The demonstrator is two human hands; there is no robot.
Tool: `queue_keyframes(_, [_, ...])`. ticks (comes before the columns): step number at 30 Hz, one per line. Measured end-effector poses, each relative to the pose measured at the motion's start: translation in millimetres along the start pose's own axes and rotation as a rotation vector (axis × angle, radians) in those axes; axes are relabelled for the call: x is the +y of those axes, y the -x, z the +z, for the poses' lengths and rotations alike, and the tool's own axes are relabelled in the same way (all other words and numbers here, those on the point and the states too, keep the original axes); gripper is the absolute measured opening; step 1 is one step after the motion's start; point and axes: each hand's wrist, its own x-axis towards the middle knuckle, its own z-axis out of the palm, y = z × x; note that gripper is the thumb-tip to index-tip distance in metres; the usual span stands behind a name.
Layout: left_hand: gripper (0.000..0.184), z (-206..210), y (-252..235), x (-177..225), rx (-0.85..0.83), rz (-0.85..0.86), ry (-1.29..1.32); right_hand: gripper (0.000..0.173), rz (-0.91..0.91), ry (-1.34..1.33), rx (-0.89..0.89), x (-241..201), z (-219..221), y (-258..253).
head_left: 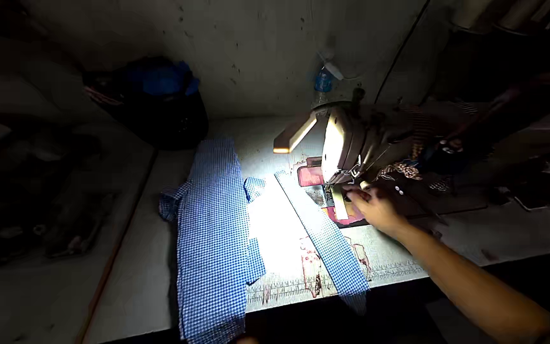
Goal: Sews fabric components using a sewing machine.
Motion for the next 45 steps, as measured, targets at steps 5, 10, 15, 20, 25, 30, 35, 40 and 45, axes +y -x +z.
queue_keyframes(5, [0.041,17,-48,14,-0.679,-0.522,-0.317,0.032,0.166,0.090,-0.267,-15,10,-28])
queue_keyframes(10, [0.037,4,-12,-8,-0.714,-0.073,0.025,0.016,-0.283,0.050,-0.072,1,10,9])
queue_keyframes(15, [0.027,4,-57,58,-0.278,0.368,0.169,0.019,-0.387,0.218,0.069,-3,18,32])
queue_keyframes(20, [0.049,26,-132,112,-0.353,0.322,-0.111,0.021,-0.407,0.260,0.130,-15,34,51])
queue_keyframes(25, [0.025,60,-167,76,-0.004,0.750,-0.207,0.017,-0.360,0.083,0.063,-23,38,67])
queue_keyframes(30, [0.026,23,-165,74,-0.096,0.523,-0.354,0.042,-0.373,0.191,-0.271,-23,35,72])
queue_keyframes(35, [0.037,5,-193,69,-0.127,0.272,-0.292,0.044,-0.472,0.350,-0.273,-16,38,105])
queue_keyframes(40, [0.040,22,-212,71,-0.220,0.311,-0.315,0.042,-0.462,0.423,-0.145,-21,33,149])
queue_keyframes(45, [0.037,41,-217,82,-0.120,0.313,-0.261,0.039,-0.473,0.398,-0.111,-21,33,170])
